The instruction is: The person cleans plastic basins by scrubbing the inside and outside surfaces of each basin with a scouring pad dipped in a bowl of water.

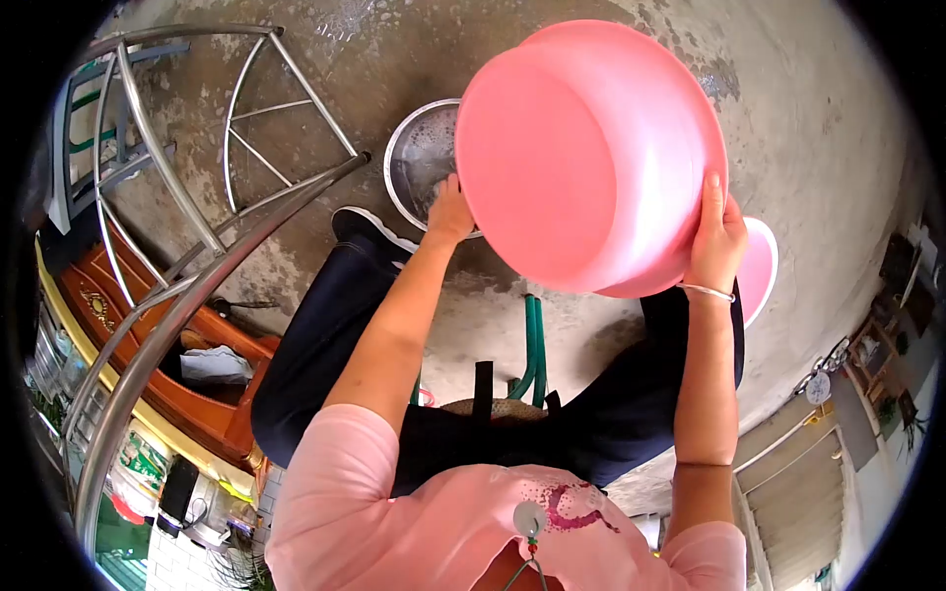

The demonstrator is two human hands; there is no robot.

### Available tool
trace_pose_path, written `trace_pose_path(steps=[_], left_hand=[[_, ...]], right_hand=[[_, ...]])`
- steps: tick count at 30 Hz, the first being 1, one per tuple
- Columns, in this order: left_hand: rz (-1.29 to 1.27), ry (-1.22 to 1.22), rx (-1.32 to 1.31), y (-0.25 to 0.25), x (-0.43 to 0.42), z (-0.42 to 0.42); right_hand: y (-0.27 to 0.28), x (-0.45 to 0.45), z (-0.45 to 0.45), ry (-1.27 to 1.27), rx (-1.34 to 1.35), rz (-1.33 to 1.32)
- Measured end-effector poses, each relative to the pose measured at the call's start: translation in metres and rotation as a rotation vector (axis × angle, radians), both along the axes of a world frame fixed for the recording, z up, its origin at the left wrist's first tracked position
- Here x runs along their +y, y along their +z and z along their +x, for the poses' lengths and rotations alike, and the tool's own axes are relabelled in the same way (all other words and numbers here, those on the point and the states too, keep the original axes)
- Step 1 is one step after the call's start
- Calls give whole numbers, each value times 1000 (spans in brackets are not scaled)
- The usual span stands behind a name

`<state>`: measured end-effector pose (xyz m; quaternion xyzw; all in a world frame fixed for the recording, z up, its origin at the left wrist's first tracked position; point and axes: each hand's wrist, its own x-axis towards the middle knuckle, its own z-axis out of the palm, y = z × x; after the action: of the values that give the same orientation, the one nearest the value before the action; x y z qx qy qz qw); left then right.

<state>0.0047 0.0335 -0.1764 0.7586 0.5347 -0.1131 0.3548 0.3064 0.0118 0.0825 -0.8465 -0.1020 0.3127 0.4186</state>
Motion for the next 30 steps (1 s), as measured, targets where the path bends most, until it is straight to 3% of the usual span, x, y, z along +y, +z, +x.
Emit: trace_pose_path(steps=[2, 4, 5, 6, 8, 9, 10, 12, 18, 20, 22, 25, 27, 30], left_hand=[[48, -21, 51, 17, 33, -2], [144, 137, -63, 7, 35, -8], [213, 573, -204, -2, 40, -6], [214, 573, -205, 1, 43, -3], [148, 979, -362, 9, 46, 5], [186, 1032, -507, 18, 42, 8], [183, 1026, -507, 37, 38, 14], [318, 981, -762, 92, 29, 32], [347, 514, -1043, 215, -19, 107], [427, 369, -1013, 238, -6, 115], [521, 426, -1164, 203, 21, 118], [591, 638, -553, 159, 67, 88], [549, 664, -597, 150, 74, 78], [484, 441, -844, 197, 47, 87]], right_hand=[[-5, -4, 3, 37, -24, 14], [-6, -4, 0, 25, -24, 54], [-6, -4, 0, 72, -103, 47], [-8, -4, 0, 119, -180, 40], [-12, -7, 3, 156, -236, 24], [-12, -6, 2, 179, -265, -19], [-13, -6, 0, 201, -291, -61], [-13, -4, -5, 194, -350, -42], [-14, -4, -13, 233, -410, -54], [-12, -4, -14, 250, -348, -74], [-17, -8, -15, 238, -357, -47], [-24, -12, -18, 189, -282, 14], [-22, -11, -24, 201, -278, -23], [-24, -5, -25, 195, -297, -33]])
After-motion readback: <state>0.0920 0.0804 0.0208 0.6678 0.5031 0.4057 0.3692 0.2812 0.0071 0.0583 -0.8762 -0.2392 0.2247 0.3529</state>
